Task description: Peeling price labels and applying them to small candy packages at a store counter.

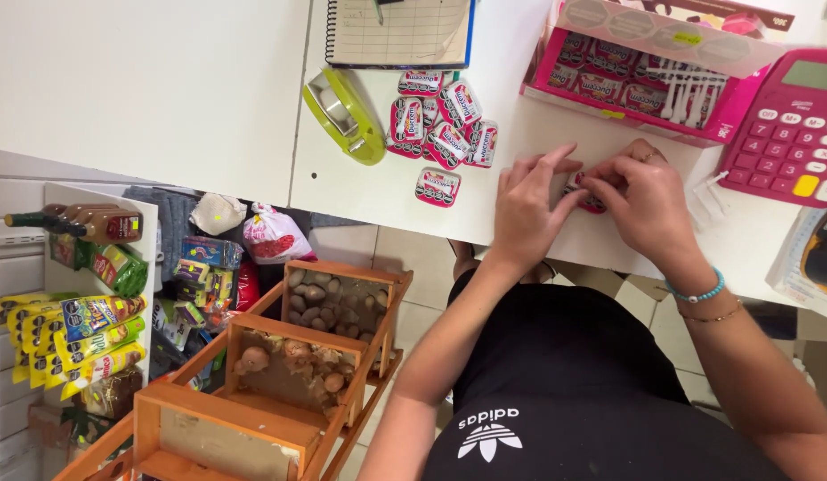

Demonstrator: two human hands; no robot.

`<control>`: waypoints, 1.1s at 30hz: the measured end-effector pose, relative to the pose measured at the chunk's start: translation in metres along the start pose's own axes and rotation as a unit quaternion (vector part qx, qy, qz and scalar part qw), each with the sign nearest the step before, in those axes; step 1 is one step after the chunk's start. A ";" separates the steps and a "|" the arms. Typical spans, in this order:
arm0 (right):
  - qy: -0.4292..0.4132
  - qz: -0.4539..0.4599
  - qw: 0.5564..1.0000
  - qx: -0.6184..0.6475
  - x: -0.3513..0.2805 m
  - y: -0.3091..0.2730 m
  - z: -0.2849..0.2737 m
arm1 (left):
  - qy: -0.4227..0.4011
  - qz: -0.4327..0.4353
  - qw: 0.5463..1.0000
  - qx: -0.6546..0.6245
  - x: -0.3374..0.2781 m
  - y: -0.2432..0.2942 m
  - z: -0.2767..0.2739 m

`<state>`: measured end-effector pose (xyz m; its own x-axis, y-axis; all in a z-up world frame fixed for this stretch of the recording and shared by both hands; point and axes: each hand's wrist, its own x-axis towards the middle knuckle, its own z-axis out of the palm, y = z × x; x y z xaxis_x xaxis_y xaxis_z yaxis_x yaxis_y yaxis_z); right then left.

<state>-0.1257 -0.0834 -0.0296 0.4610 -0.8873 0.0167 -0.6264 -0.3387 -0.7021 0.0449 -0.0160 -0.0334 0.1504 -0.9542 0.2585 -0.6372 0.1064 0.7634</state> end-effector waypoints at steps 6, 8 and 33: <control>0.049 -0.048 0.997 -0.030 -0.006 -0.003 0.000 | -0.033 -0.025 0.999 0.007 0.006 0.006 -0.005; 0.067 -0.057 0.996 -0.024 -0.006 -0.006 -0.001 | -0.039 -0.026 0.999 0.016 0.008 0.006 -0.006; 0.058 -0.028 0.998 0.026 -0.007 -0.003 -0.004 | -0.012 0.064 0.993 0.099 0.004 0.001 -0.011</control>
<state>-0.1297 -0.0780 -0.0246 0.4162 -0.8990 0.1363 -0.5673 -0.3739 -0.7337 0.0531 -0.0163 -0.0252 0.0420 -0.9433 0.3292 -0.7862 0.1722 0.5936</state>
